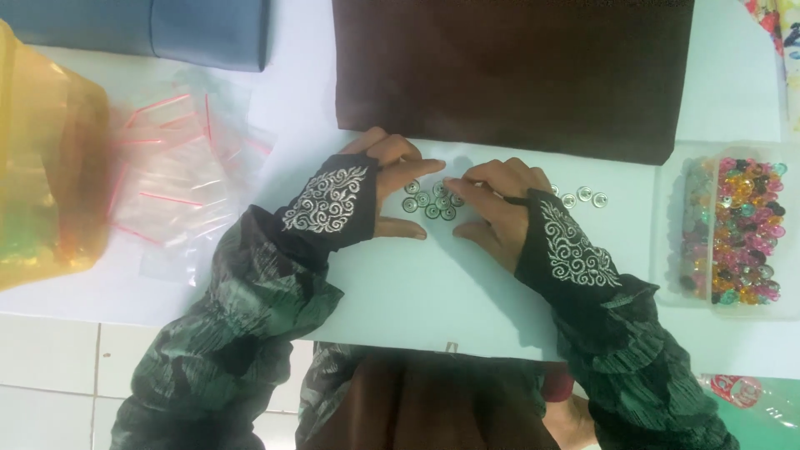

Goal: The person arranges small silver buttons on a white table surface, forming a pattern. They repeatedly pick up buttons, place them in rows, and adjust their positions. The person also briefly reaches into a container of colorful beads but continues to handle the silver buttons.

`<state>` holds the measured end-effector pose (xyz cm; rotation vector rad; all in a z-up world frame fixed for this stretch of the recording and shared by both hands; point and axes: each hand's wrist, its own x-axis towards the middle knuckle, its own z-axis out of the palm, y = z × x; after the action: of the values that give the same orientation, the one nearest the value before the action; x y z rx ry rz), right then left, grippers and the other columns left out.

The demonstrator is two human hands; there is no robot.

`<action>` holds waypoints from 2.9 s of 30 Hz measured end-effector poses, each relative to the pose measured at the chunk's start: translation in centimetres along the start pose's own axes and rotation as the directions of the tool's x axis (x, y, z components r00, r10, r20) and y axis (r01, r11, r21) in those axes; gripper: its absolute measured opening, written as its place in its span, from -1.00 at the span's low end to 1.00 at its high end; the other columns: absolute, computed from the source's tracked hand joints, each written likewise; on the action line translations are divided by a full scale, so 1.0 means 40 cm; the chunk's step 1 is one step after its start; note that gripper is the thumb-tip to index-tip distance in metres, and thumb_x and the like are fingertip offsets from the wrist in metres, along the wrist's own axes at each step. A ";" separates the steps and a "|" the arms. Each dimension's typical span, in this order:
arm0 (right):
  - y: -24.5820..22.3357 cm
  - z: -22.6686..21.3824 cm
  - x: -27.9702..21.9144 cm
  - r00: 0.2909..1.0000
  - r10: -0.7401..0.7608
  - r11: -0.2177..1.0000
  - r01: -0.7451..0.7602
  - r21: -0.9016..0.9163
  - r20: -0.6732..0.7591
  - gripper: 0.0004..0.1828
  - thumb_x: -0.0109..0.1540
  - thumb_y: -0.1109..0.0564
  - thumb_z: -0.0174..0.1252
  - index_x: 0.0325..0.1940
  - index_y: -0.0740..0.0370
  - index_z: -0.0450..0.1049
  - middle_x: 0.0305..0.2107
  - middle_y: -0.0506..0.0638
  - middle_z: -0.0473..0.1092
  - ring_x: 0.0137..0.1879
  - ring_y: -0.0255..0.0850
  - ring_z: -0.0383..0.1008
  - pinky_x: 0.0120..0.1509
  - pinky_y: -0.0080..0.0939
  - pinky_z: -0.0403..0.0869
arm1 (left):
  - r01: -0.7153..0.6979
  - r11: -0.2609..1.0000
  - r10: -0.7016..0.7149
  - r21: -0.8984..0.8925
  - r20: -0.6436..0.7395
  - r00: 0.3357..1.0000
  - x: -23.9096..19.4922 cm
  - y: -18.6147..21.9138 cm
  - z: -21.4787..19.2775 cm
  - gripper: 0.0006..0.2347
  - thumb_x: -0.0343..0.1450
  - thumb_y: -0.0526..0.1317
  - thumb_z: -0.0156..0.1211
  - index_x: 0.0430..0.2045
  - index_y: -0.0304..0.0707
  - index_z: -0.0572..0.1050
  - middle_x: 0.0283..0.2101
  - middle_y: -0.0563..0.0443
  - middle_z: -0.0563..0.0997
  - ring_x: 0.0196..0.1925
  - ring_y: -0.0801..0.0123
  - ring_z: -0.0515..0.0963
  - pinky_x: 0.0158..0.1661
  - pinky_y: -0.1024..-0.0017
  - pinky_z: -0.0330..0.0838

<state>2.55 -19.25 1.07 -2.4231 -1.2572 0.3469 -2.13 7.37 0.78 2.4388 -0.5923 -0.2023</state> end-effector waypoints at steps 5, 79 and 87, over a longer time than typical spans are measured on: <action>-0.039 0.005 0.043 0.989 0.086 0.992 -0.074 -0.101 0.119 -0.54 0.24 0.06 0.28 0.22 0.14 0.47 0.00 0.01 0.33 0.12 -0.08 0.33 0.20 -0.01 0.30 | -0.024 1.000 0.024 -0.003 -0.020 1.000 0.001 0.000 0.005 -0.40 0.27 0.13 0.44 0.18 -0.01 0.45 -0.05 0.03 0.45 -0.03 0.19 0.38 0.04 0.23 0.37; 0.163 -0.089 -0.187 0.955 0.122 0.992 -0.127 -0.003 -0.271 -0.85 0.31 0.14 0.22 -0.08 0.18 0.62 -0.12 0.08 0.50 0.03 0.02 0.43 0.08 0.00 0.44 | -0.296 0.954 0.278 0.053 0.220 0.935 0.238 0.234 0.137 -0.86 0.46 -0.18 0.22 -0.21 -0.22 0.51 -0.24 -0.04 0.42 -0.31 0.38 0.43 -0.25 0.39 0.42; 0.213 -0.085 -0.222 0.922 0.177 0.984 -0.152 0.098 -0.345 -0.77 0.36 0.33 0.07 0.03 0.24 0.59 -0.11 0.16 0.47 -0.02 0.05 0.44 0.04 0.00 0.44 | -0.266 0.953 0.221 0.148 0.265 0.939 0.252 0.255 0.118 -0.81 0.32 -0.35 0.38 -0.24 -0.25 0.53 -0.21 -0.04 0.49 -0.23 0.39 0.42 -0.19 0.38 0.37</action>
<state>5.00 -31.75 0.66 -2.3999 -0.8744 -0.0046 1.76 -7.05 3.09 2.5025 -1.0597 -0.3649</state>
